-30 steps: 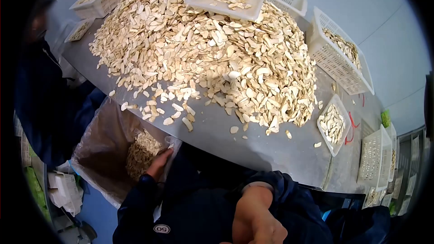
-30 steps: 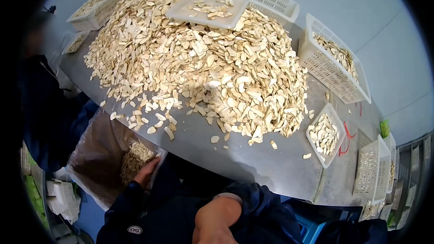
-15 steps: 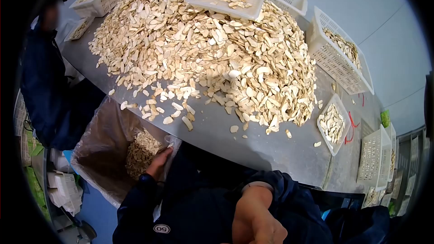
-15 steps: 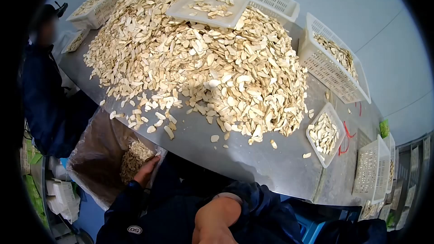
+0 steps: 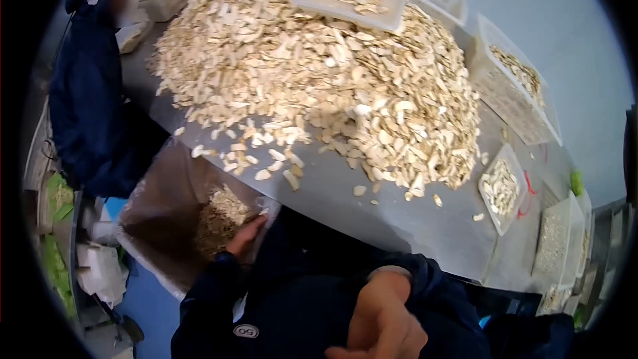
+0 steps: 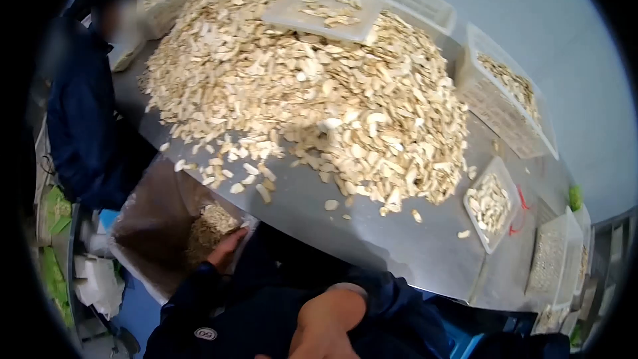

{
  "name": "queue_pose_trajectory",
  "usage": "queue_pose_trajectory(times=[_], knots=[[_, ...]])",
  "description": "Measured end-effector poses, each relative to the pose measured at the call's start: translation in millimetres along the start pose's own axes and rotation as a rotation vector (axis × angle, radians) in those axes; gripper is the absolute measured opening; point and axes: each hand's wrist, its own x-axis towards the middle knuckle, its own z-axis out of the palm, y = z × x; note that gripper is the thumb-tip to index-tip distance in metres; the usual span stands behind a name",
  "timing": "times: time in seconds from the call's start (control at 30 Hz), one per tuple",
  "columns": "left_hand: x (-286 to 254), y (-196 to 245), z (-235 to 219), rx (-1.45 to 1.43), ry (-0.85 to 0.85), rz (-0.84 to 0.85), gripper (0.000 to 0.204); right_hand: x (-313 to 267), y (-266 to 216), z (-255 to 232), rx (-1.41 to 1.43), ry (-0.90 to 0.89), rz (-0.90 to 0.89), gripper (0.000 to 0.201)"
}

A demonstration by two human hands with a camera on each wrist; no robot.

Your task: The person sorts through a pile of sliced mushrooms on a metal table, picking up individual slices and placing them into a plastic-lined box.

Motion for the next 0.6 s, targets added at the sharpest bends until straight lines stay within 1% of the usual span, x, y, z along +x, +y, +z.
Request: queue_pose_trajectory(times=[0.03,0.07,0.1,0.13,0.17,0.23,0.27,0.3,0.33,0.37,0.43,0.53,0.57,0.6], knots=[[-9.3,-2.5,9.5,-0.239,0.025,-0.049,0.054,-3.6,1.5,-2.6,0.008,0.013,0.137,0.029],[-9.2,-12.7,3.1,-0.192,-0.016,0.134,0.055,-6.8,2.9,-5.2,0.018,0.027,0.274,0.028],[-30.9,21.1,21.4,-0.151,0.102,0.041,0.055,-9.9,-3.0,-12.3,0.021,0.063,0.536,0.027],[-35.7,32.6,24.2,-0.123,0.05,0.011,0.053,-14.6,-8.1,-19.1,0.028,0.085,0.8,0.03],[-29.7,29.0,22.4,-0.222,0.034,0.024,0.048,-22.3,-7.5,-20.0,0.033,0.096,1.067,0.034],[-27.8,25.1,22.6,-0.228,0.019,0.03,0.049,-50.7,10.2,-11.1,0.137,0.535,1.083,0.035],[-22.7,22.6,21.3,-0.226,0.016,0.03,0.048,-55.0,12.8,-12.3,0.183,0.655,1.146,0.034],[-31.3,31.6,24.8,-0.18,0.042,0.006,0.049,-57.4,14.7,-17.1,0.229,0.775,1.207,0.034],[-27.3,28.2,22.3,-0.179,0.025,0.003,0.049,-59.1,16.7,-21.5,0.273,0.894,1.265,0.034],[-24.7,23.9,19.9,-0.174,0.033,-0.007,0.049,-61.0,18.2,-24.0,0.265,0.903,1.27,0.034],[-33.9,37.2,24.5,-0.151,0.047,-0.043,0.049,-62.6,18.4,-28.2,0.244,0.919,1.285,0.033],[-25.3,28.7,23.4,-0.254,-0.014,0.039,0.05,-59.0,20.5,-28.9,0.227,0.92,1.288,0.032],[-24.7,29.2,23.3,-0.272,-0.006,-0.01,0.05,-58.6,20.2,-29.7,0.213,0.923,1.291,0.031],[-24.3,30.2,22.9,-0.288,-0.018,-0.018,0.05,-59.3,20.2,-31.5,0.211,0.925,1.284,0.031]])
